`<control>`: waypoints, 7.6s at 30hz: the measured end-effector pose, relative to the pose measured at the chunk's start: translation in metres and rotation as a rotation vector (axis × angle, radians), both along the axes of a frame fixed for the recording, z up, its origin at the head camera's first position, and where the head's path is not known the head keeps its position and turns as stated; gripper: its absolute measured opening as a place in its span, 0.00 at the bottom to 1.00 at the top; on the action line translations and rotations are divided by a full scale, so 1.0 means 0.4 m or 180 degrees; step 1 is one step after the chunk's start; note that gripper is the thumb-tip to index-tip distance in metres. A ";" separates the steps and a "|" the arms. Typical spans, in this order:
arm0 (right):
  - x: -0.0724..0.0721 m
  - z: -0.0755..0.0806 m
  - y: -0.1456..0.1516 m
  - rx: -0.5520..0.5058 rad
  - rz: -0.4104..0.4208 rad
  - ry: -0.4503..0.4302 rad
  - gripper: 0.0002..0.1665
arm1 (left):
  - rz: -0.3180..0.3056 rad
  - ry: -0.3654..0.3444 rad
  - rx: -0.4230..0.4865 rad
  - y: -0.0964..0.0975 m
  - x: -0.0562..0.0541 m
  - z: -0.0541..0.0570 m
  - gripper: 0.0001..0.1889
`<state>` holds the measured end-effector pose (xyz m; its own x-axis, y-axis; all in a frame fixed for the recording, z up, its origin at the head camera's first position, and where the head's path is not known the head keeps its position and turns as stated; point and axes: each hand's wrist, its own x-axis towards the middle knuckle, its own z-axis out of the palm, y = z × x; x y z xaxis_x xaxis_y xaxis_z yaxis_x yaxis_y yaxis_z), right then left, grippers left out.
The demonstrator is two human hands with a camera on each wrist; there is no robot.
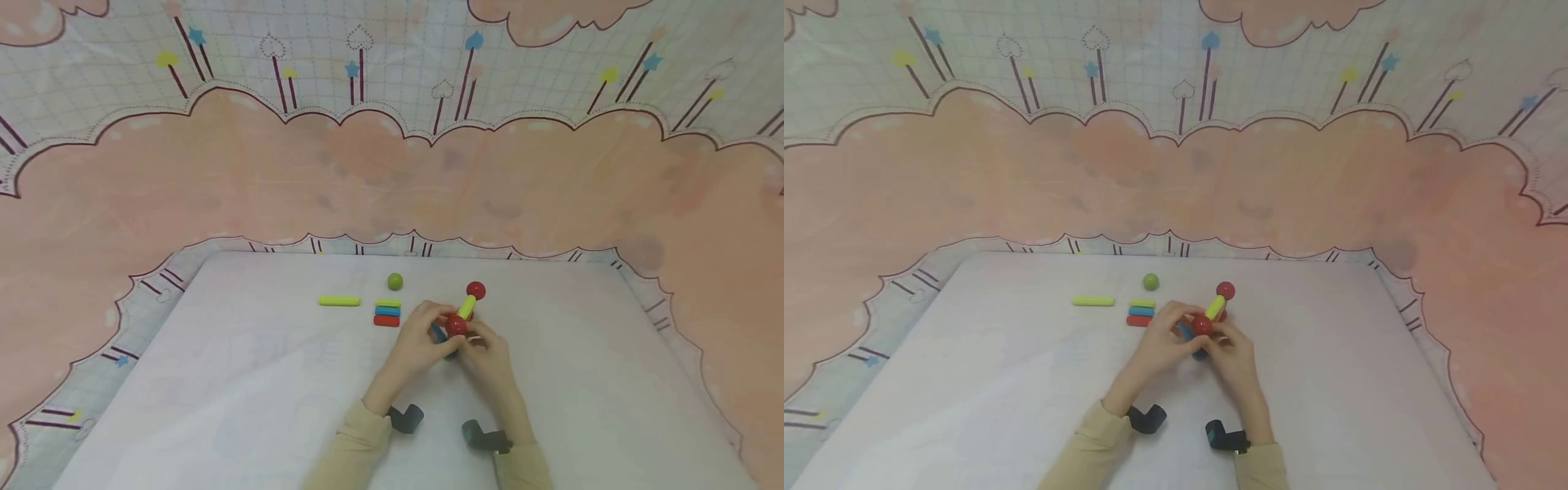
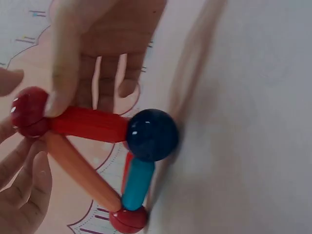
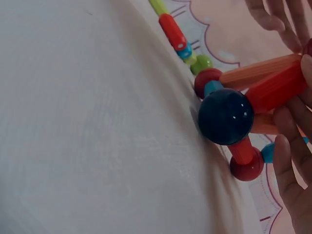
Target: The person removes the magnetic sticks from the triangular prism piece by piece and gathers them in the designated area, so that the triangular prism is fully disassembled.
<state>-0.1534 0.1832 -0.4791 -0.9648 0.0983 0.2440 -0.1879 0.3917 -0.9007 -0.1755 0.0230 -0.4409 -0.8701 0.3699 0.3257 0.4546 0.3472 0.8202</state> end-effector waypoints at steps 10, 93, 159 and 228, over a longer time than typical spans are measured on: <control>0.006 0.007 -0.020 0.0013 -0.0129 0.0169 0.13 | 0.0296 0.0308 -0.0159 0.027 0.018 -0.019 0.21; -0.061 0.088 -0.001 0.1274 0.0003 0.1984 0.19 | -0.0174 -0.0429 0.1017 -0.092 -0.028 0.012 0.23; -0.053 0.144 0.085 0.0023 0.0418 0.0658 0.20 | 0.0333 -0.1180 -0.1154 -0.287 -0.380 -0.038 0.23; -0.062 0.091 0.128 0.0185 0.1214 -0.0082 0.20 | -0.0477 -0.0093 0.0000 0.016 -0.053 -0.005 0.12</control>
